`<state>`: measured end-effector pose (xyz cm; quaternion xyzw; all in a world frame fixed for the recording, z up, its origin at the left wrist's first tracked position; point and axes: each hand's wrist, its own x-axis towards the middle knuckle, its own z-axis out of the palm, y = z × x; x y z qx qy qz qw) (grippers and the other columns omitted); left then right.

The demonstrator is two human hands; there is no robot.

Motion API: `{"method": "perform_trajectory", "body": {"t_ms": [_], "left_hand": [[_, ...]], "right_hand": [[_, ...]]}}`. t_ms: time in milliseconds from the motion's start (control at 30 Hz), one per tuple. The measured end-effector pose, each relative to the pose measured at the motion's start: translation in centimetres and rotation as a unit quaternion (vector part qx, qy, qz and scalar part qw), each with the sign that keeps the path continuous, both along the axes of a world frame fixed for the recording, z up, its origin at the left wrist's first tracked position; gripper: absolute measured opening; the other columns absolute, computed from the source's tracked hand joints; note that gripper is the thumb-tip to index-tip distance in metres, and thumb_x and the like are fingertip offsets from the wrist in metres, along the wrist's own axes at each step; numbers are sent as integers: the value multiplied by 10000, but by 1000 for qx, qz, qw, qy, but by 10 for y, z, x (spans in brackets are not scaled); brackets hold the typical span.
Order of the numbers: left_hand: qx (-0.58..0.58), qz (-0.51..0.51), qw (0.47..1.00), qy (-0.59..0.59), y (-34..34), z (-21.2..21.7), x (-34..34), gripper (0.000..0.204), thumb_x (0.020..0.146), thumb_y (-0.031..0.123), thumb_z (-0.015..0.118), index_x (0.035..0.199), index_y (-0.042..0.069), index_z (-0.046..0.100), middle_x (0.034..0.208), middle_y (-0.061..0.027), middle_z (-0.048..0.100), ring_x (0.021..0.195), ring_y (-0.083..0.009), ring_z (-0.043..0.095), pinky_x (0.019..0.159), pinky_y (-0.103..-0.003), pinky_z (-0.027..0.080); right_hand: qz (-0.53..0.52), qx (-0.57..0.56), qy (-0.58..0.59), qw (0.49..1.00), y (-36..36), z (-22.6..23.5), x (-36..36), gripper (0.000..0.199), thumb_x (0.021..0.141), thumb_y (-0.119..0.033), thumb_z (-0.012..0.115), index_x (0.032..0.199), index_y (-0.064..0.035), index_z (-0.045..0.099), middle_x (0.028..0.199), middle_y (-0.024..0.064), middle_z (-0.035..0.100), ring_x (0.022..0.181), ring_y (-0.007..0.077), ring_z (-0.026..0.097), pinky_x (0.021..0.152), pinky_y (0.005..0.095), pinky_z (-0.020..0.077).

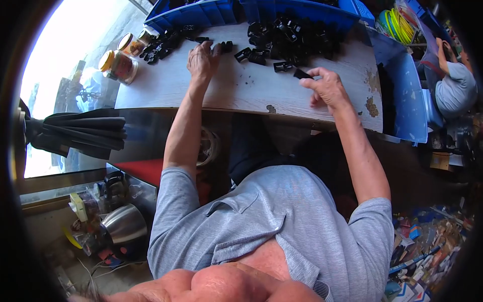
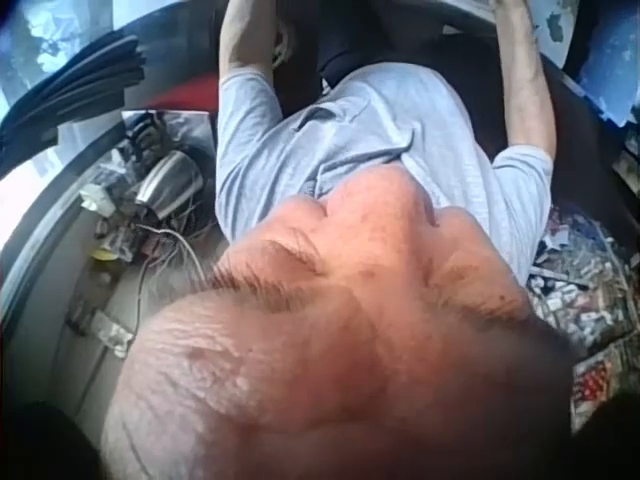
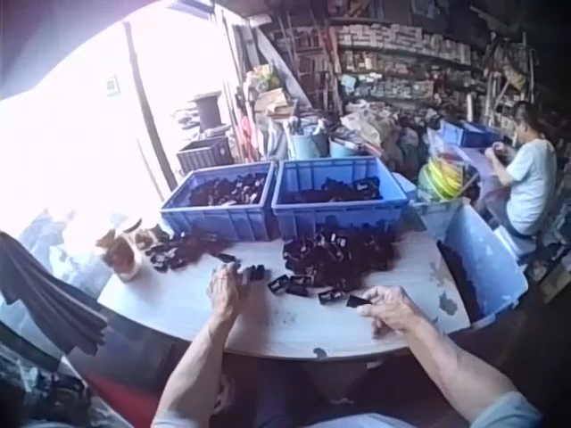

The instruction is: Assembling small black plastic/mechanical components by hand at a workbench.

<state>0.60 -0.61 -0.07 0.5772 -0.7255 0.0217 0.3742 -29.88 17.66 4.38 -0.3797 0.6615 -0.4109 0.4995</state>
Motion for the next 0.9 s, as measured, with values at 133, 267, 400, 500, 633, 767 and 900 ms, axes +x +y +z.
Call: {"method": "perform_trajectory", "body": {"t_ms": [133, 267, 400, 500, 633, 767, 900], "left_hand": [[82, -17, 995, -60, -4, 3, 3, 262, 936, 370, 626, 967, 144, 755, 1011, -143, 726, 979, -388, 652, 872, -473, 506], [13, -56, 996, -64, 9, -5, 3, 206, 920, 304, 651, 968, 128, 745, 982, -122, 738, 951, -360, 672, 874, -464, 509], [-16, -67, 995, -71, 19, -7, 10, 169, 895, 249, 681, 993, 124, 738, 964, -106, 743, 930, -339, 683, 864, -449, 515], [7, -62, 997, -51, 28, -4, 16, 175, 875, 205, 703, 1027, 125, 735, 954, -98, 744, 939, -330, 688, 861, -432, 524], [0, -90, 995, -54, 53, -2, 20, 224, 857, 165, 709, 1077, 124, 732, 979, -88, 739, 986, -321, 675, 867, -425, 532], [9, -103, 991, -89, 61, 6, 20, 261, 898, 171, 693, 1150, 115, 730, 1068, -89, 738, 1075, -296, 657, 907, -418, 528], [-12, -115, 990, -83, 62, -1, 20, 255, 898, 154, 694, 1146, 109, 728, 1059, -91, 740, 1073, -295, 662, 916, -419, 525]], "right_hand": [[-141, -45, -19, 989, 9, 8, -52, 411, 818, -229, 821, 1133, -45, 630, 554, -12, 501, 441, 130, 558, 478, 325, 566], [-321, -77, -7, 944, 16, 2, -113, 375, 820, -221, 834, 1136, -100, 671, 558, -2, 503, 513, 155, 591, 533, 362, 597], [-357, -72, 8, 931, 21, -1, -121, 397, 822, -205, 829, 1170, -101, 670, 558, -6, 500, 526, 152, 603, 560, 367, 608], [-287, -92, 4, 953, 17, -2, -87, 446, 824, -201, 822, 1220, -90, 648, 562, -10, 495, 530, 146, 606, 553, 356, 603], [-124, -77, 4, 989, 4, -2, -30, 543, 808, -189, 814, 1286, -54, 595, 593, -20, 527, 467, 100, 568, 482, 285, 560], [17, -79, 27, 996, -12, -1, 4, 541, 813, -186, 806, 1290, -42, 595, 582, -22, 521, 463, 85, 561, 423, 256, 496], [39, -45, 114, 992, -26, 9, 32, 514, 833, -150, 779, 1310, -72, 606, 582, -17, 513, 448, 75, 529, 395, 251, 451]]}}
